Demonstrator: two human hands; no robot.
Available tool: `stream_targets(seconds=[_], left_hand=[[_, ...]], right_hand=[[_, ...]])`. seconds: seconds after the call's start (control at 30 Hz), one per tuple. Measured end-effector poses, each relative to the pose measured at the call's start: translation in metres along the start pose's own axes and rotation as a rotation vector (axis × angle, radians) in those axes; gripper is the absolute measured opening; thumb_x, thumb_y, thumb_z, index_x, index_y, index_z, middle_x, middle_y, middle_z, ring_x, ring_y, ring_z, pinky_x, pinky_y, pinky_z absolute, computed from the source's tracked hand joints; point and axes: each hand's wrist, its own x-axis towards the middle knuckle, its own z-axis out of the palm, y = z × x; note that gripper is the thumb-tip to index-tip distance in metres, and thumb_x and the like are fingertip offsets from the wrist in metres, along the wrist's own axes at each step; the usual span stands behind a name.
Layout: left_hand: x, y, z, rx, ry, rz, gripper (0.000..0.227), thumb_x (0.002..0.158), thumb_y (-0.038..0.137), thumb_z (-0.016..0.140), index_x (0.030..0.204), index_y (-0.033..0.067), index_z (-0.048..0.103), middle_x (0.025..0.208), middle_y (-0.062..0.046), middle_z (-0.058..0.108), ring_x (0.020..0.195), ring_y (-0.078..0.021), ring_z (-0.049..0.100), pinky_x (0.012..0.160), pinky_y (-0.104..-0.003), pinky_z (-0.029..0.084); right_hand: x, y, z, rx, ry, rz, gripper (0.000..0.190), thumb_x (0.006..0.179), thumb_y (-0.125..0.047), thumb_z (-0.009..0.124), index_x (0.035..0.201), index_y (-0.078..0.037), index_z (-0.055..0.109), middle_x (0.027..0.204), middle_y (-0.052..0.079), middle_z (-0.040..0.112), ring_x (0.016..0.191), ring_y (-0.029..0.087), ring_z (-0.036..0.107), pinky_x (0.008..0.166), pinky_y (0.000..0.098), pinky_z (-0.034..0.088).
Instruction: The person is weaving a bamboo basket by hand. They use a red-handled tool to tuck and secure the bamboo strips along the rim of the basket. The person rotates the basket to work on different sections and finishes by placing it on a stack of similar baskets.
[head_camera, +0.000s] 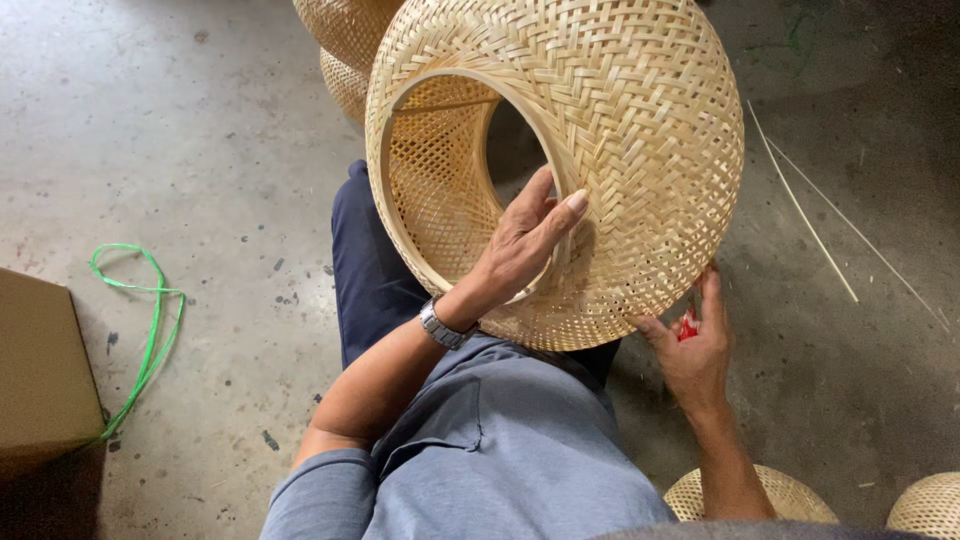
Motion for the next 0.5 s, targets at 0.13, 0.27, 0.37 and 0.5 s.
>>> stream_targets(seconds=[0.13, 0.27, 0.37, 0.5], left_hand=[[-0.005, -0.006, 0.013, -0.089, 0.088, 0.036, 0.04, 0.113, 0.029, 0.053, 0.137, -0.0018, 0.054, 0.115, -0.003, 0.063, 0.105, -0.0082, 0.057, 0.092, -0.026, 0.05], [0.002, -0.018, 0.015, -0.235, 0.177, 0.074, 0.036, 0.119, 0.027, 0.051, 0.125, -0.0062, 0.062, 0.106, -0.002, 0.063, 0.094, -0.0054, 0.054, 0.082, -0.024, 0.049], [0.011, -0.019, 0.019, -0.344, 0.258, 0.16, 0.03, 0.115, 0.027, 0.055, 0.127, -0.0002, 0.058, 0.099, 0.001, 0.058, 0.085, -0.0035, 0.049, 0.074, -0.022, 0.045], [0.016, -0.009, 0.023, -0.197, 0.351, 0.122, 0.029, 0.111, 0.026, 0.062, 0.118, -0.0026, 0.06, 0.096, -0.002, 0.059, 0.083, -0.0054, 0.051, 0.07, -0.023, 0.045]], right_hand=[[-0.012, 0.005, 0.0, -0.056, 0.05, -0.04, 0.104, 0.083, -0.048, 0.079, 0.16, 0.005, 0.033, 0.152, 0.026, 0.053, 0.133, 0.032, 0.058, 0.103, 0.0423, 0.053], [-0.019, 0.01, 0.004, -0.183, 0.078, -0.134, 0.1, 0.085, -0.041, 0.082, 0.159, 0.007, 0.034, 0.15, 0.029, 0.053, 0.134, 0.036, 0.058, 0.107, 0.0454, 0.052], [-0.023, 0.01, 0.005, -0.215, 0.074, -0.149, 0.101, 0.085, -0.038, 0.082, 0.159, 0.009, 0.032, 0.151, 0.031, 0.05, 0.136, 0.039, 0.055, 0.108, 0.047, 0.051], [-0.025, 0.006, 0.008, -0.255, 0.092, -0.231, 0.099, 0.087, -0.035, 0.083, 0.16, 0.01, 0.033, 0.148, 0.028, 0.053, 0.129, 0.036, 0.062, 0.102, 0.0439, 0.055]])
